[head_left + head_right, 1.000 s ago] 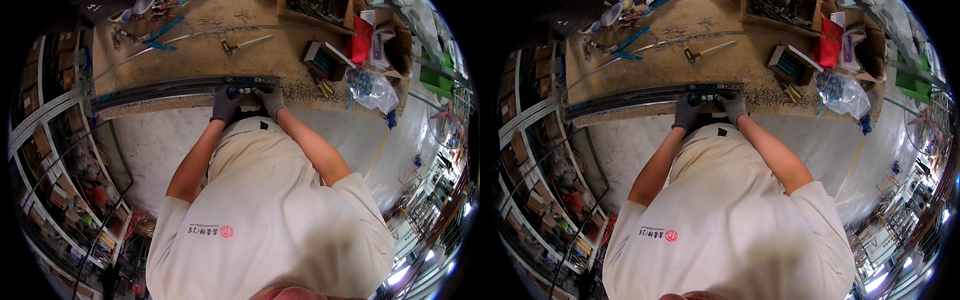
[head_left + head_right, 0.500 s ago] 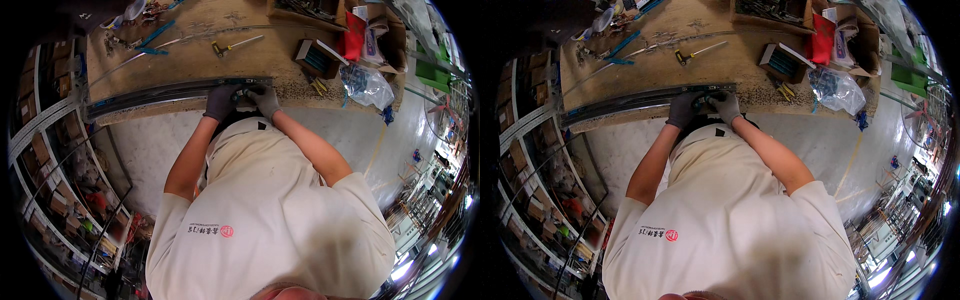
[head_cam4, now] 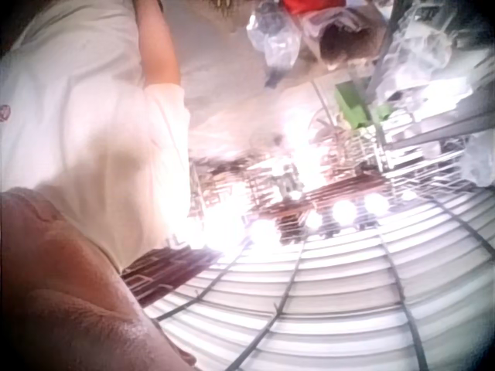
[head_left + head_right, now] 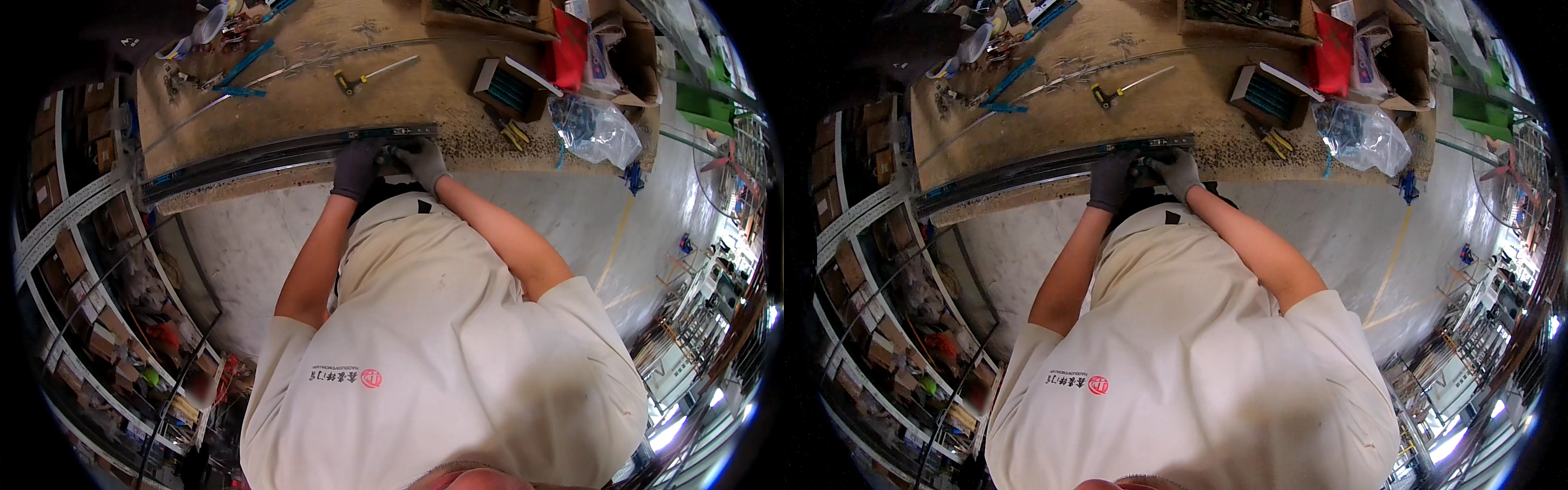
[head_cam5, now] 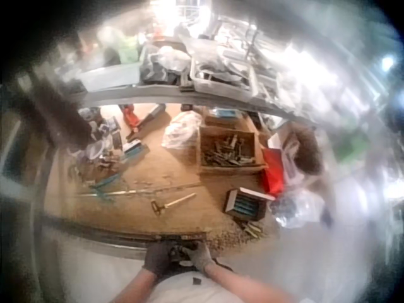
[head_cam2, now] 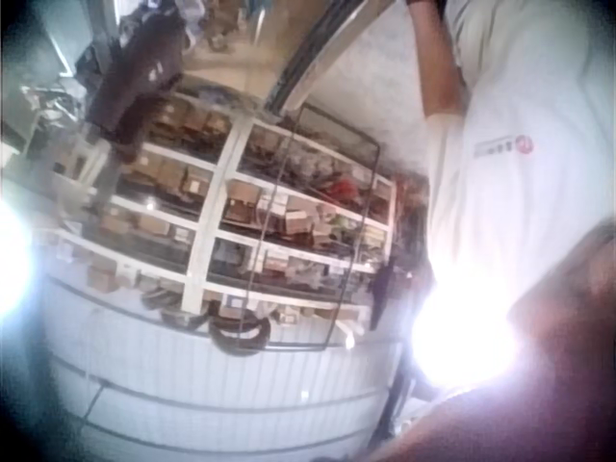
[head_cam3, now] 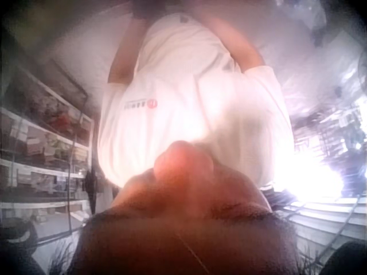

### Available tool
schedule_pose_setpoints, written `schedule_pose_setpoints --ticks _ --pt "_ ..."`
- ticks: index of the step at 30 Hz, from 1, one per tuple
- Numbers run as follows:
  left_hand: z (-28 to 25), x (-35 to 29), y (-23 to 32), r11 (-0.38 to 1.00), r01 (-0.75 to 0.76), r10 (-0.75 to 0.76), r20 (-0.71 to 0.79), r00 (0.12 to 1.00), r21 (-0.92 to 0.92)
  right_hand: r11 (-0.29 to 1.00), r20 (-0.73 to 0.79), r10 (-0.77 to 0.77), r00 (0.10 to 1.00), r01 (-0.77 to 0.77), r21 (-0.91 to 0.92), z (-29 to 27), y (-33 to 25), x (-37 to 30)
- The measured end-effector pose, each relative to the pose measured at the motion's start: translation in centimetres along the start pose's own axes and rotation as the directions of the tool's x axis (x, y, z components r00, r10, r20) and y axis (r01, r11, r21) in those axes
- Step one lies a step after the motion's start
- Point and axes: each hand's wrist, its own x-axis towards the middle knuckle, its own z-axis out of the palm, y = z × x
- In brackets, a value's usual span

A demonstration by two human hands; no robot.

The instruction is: The person assembles long metal profiles by inserting blue plastic spacers and securing them with a power drill. They retrieve materials from a workbench, align the components, and fasten them together before moving the assembled unit to a storage rack.

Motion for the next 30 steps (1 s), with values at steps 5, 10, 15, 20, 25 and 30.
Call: schedule_pose_setpoints --ticks 5,10,15,20,25,30 --pt "-0.6 0.9 0.1 1.0 0.015 -0.014 0.044 0.999 -0.023 0.998 -0.005 0.019 1.0 -0.019 0.054 -0.1 0.2 0.2" --pt "-0.3 1.0 -0.7 1.0 -0.008 0.008 0.022 1.0 -0.006 0.983 0.064 0.102 0.993 -0.111 0.147 -0.8 0.0 0.2" --pt "-0.9 0.9 -0.5 0.998 -0.023 0.024 0.006 1.0 -0.062 0.99 0.081 0.001 0.997 -0.013 0.141 -2.0 3.4 0.6" --pt "-2.3 1.0 0.9 0.999 0.004 -0.009 0.093 0.996 0.053 0.916 0.186 0.132 0.974 -0.192 0.353 -4.2 2.2 -1.4" --pt "-2.6 0.9 0.7 0.996 -0.081 0.082 0.075 0.994 -0.026 0.861 0.172 0.144 0.975 -0.209 0.463 -6.4 3.1 -2.1" --pt "-1.4 0.6 0.3 0.998 -0.062 0.061 0.09 0.994 0.011 0.943 0.101 0.148 0.984 -0.171 0.286 -8.9 2.1 -3.0"
